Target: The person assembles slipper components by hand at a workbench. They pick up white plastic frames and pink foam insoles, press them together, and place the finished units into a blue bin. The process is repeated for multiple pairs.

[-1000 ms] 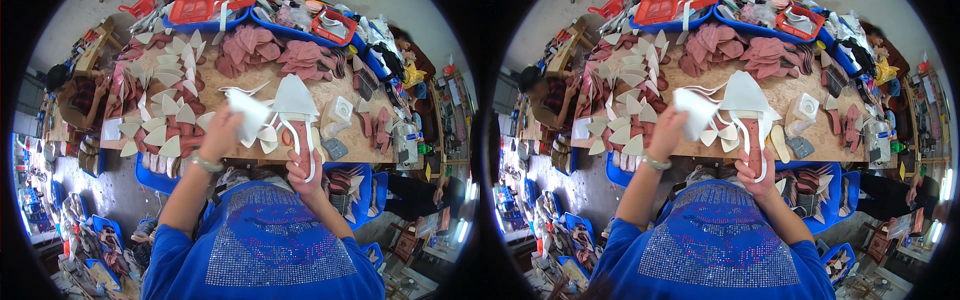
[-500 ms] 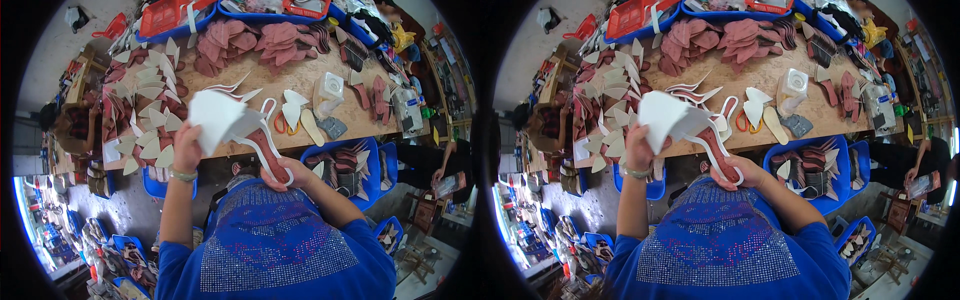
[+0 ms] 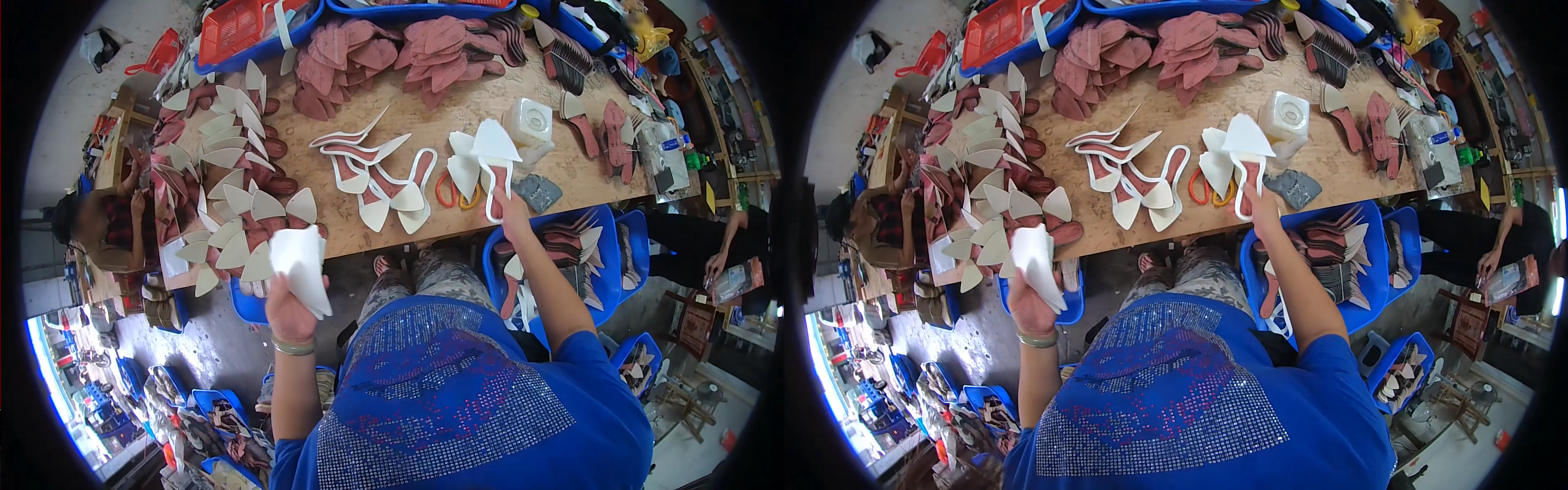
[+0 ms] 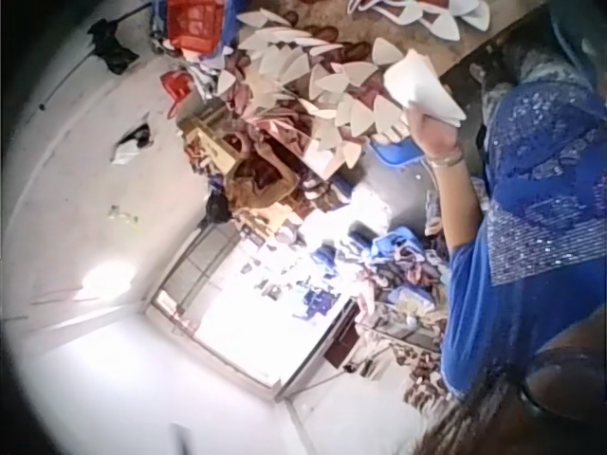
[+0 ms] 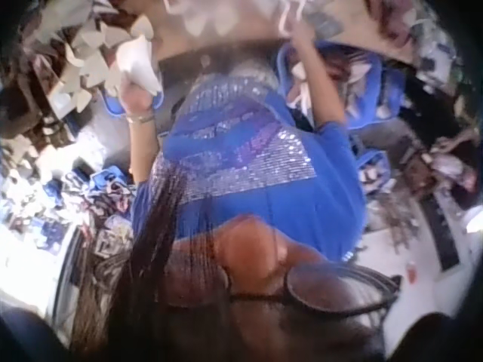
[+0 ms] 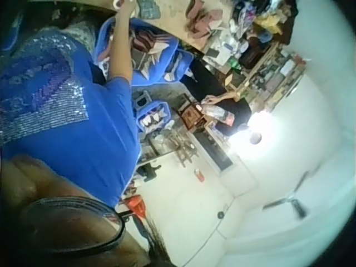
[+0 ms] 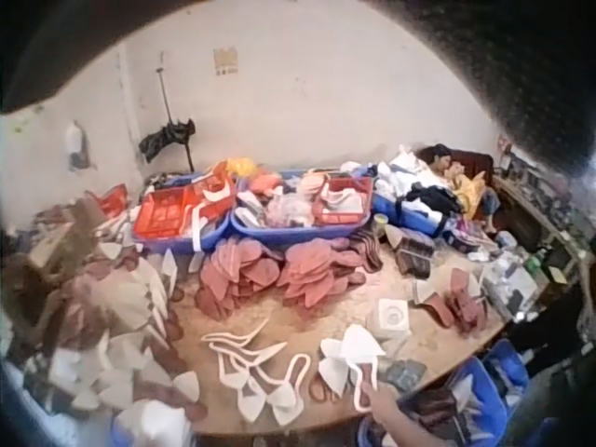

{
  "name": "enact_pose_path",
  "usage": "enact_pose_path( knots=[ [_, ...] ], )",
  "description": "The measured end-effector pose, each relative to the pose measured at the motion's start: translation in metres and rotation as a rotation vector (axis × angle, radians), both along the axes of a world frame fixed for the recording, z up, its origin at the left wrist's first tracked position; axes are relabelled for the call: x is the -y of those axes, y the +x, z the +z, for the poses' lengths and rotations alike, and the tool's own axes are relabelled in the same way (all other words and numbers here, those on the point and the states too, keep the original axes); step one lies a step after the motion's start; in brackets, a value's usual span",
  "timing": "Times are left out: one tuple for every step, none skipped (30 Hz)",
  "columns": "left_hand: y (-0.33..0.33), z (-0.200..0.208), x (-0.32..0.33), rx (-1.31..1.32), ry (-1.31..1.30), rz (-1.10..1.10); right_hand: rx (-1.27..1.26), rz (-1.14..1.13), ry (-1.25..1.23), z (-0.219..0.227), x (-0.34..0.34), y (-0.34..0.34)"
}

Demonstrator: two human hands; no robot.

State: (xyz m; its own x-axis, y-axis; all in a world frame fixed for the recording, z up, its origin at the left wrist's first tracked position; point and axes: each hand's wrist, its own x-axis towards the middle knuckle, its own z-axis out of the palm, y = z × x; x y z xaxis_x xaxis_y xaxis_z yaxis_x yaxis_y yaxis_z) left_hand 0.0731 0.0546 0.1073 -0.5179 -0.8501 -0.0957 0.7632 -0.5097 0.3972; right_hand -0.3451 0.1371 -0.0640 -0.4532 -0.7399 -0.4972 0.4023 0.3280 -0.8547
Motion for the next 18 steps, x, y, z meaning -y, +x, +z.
enact_pose_path(
  knots=[
    [-0.002,-0.004,-0.004,0.07,0.037,-0.014,0.022,-0.017,-0.017,-0.01,0.01,-0.009],
    [-0.005,-0.007,-0.008,0.138,0.075,-0.028,0.042,-0.035,-0.033,-0.023,0.022,-0.019],
    [-0.018,0.004,-0.009,0.197,0.129,-0.09,0.063,-0.053,-0.047,-0.033,0.034,-0.028],
    [-0.029,0.013,-0.012,0.161,0.167,-0.11,0.102,-0.074,-0.048,-0.038,0.047,-0.033],
    [-0.037,0.022,-0.016,0.123,0.201,-0.126,0.14,-0.092,-0.05,-0.042,0.062,-0.037],
    [-0.041,0.025,-0.018,0.086,0.236,-0.142,0.178,-0.11,-0.052,-0.045,0.076,-0.041],
    [-0.041,0.023,-0.019,0.096,0.228,-0.157,0.206,-0.118,-0.097,-0.051,0.089,-0.048],
    [-0.041,0.021,-0.02,0.076,0.237,-0.164,0.23,-0.127,-0.141,-0.057,0.099,-0.056],
    [-0.041,0.018,-0.02,0.055,0.246,-0.175,0.253,-0.137,-0.185,-0.063,0.104,-0.061],
    [-0.038,0.013,-0.021,0.038,0.256,-0.168,0.316,-0.105,-0.136,-0.063,0.11,-0.053],
    [-0.031,0.007,-0.025,0.118,0.291,-0.133,0.376,-0.072,-0.088,-0.057,0.117,-0.044],
    [-0.026,0.004,-0.028,0.153,0.316,-0.111,0.435,-0.041,-0.04,-0.05,0.122,-0.034],
    [-0.026,0.003,-0.027,0.178,0.337,-0.108,0.29,0.091,-0.008,-0.056,0.118,-0.031],
    [-0.024,0.0,-0.029,0.208,0.363,-0.085,-0.104,0.264,0.043,-0.05,0.119,-0.015],
    [-0.022,-0.003,-0.03,0.239,0.367,-0.087,-0.501,0.432,0.085,-0.045,0.121,0.007],
    [-0.02,-0.005,-0.033,0.269,0.372,-0.086,-0.903,0.594,0.118,-0.037,0.123,0.025],
    [-0.018,-0.008,-0.034,0.301,0.376,-0.094,-1.154,0.715,-0.042,-0.034,0.125,0.035],
    [-0.017,-0.009,-0.036,0.334,0.37,-0.102,-1.399,0.831,-0.216,-0.031,0.127,0.044]
  ],
)
